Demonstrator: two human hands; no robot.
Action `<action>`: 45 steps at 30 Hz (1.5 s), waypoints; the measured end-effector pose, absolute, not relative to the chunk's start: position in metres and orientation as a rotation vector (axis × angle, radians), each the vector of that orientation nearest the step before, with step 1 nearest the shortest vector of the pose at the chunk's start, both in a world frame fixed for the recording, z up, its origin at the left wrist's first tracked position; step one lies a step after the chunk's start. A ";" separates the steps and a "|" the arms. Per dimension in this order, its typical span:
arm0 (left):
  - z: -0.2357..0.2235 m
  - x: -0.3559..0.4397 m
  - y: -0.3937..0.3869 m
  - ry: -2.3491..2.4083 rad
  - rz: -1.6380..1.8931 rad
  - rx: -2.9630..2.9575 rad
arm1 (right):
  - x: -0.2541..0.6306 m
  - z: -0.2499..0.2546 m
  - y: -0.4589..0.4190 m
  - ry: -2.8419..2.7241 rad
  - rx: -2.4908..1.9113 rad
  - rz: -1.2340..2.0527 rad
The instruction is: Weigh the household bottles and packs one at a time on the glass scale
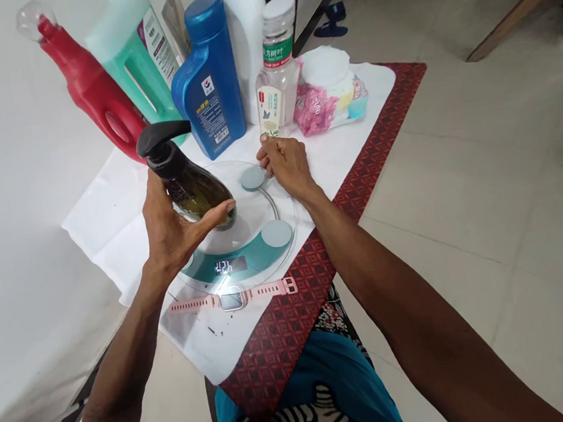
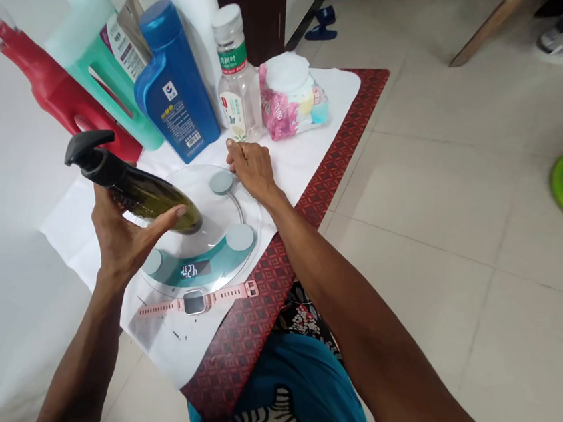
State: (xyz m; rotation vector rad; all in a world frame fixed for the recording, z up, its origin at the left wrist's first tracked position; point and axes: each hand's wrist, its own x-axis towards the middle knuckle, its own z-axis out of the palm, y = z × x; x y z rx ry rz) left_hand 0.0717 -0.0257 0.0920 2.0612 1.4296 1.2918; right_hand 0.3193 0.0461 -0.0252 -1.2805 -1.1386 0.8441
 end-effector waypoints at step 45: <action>0.009 -0.029 0.053 1.446 1.544 1.615 | 0.319 -0.031 0.046 -1.121 -1.316 0.811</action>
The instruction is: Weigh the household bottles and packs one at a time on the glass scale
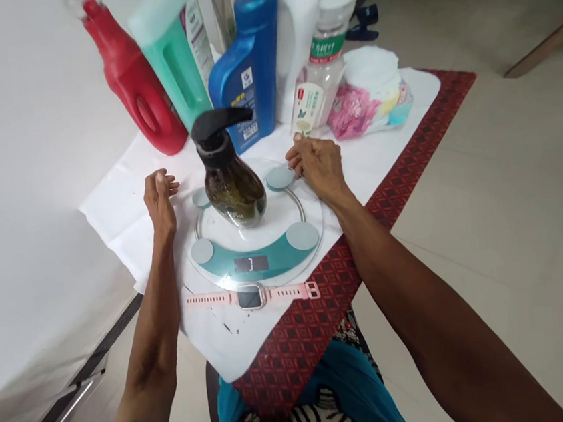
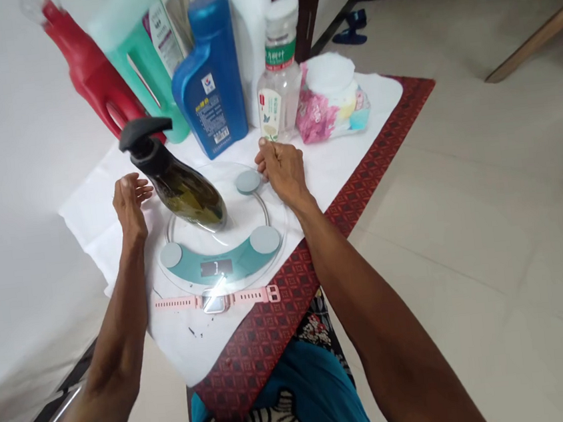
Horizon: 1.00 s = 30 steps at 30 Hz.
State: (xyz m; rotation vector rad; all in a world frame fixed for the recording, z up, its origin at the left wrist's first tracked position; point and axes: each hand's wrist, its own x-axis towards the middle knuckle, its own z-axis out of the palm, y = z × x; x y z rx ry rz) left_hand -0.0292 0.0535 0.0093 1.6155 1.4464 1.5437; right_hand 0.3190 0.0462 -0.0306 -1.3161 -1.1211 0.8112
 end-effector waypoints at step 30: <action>0.086 -0.168 0.129 2.435 1.495 1.212 | 0.323 -0.026 0.045 -1.114 -1.425 0.866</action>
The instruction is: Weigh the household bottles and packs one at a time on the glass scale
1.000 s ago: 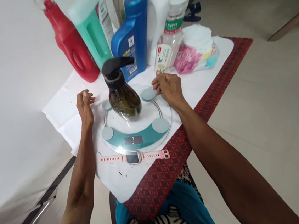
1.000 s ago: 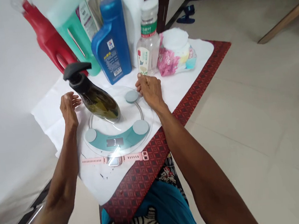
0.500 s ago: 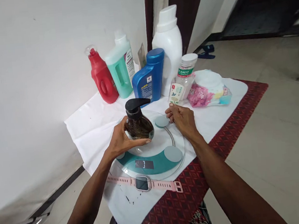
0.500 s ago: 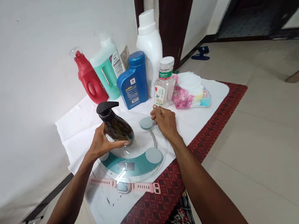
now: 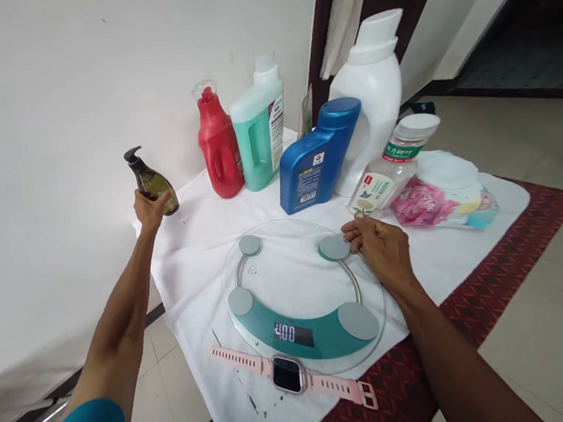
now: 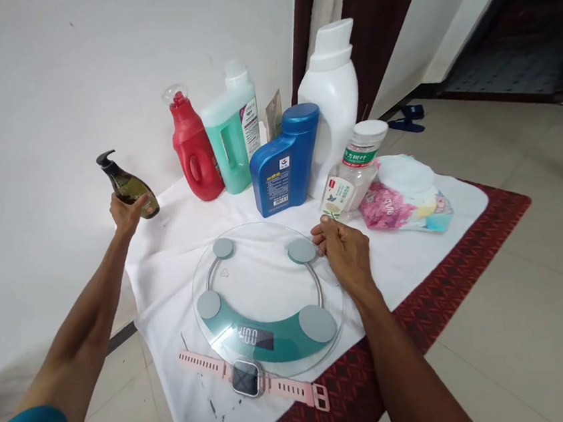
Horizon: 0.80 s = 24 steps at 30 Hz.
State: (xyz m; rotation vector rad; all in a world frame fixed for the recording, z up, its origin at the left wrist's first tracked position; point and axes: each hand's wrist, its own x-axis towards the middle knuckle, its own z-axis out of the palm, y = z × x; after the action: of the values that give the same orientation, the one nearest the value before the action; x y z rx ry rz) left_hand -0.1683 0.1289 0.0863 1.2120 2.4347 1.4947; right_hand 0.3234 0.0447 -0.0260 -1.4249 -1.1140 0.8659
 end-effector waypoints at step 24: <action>0.076 -0.136 0.150 2.295 2.013 1.352 | 0.322 -0.025 0.044 -1.156 -1.388 0.824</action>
State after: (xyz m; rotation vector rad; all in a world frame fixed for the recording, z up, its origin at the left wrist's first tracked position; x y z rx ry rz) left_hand -0.1363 0.1504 0.0760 1.3525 2.2948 2.0129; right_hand 0.3222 0.0436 -0.0252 -1.3877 -1.1557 0.8240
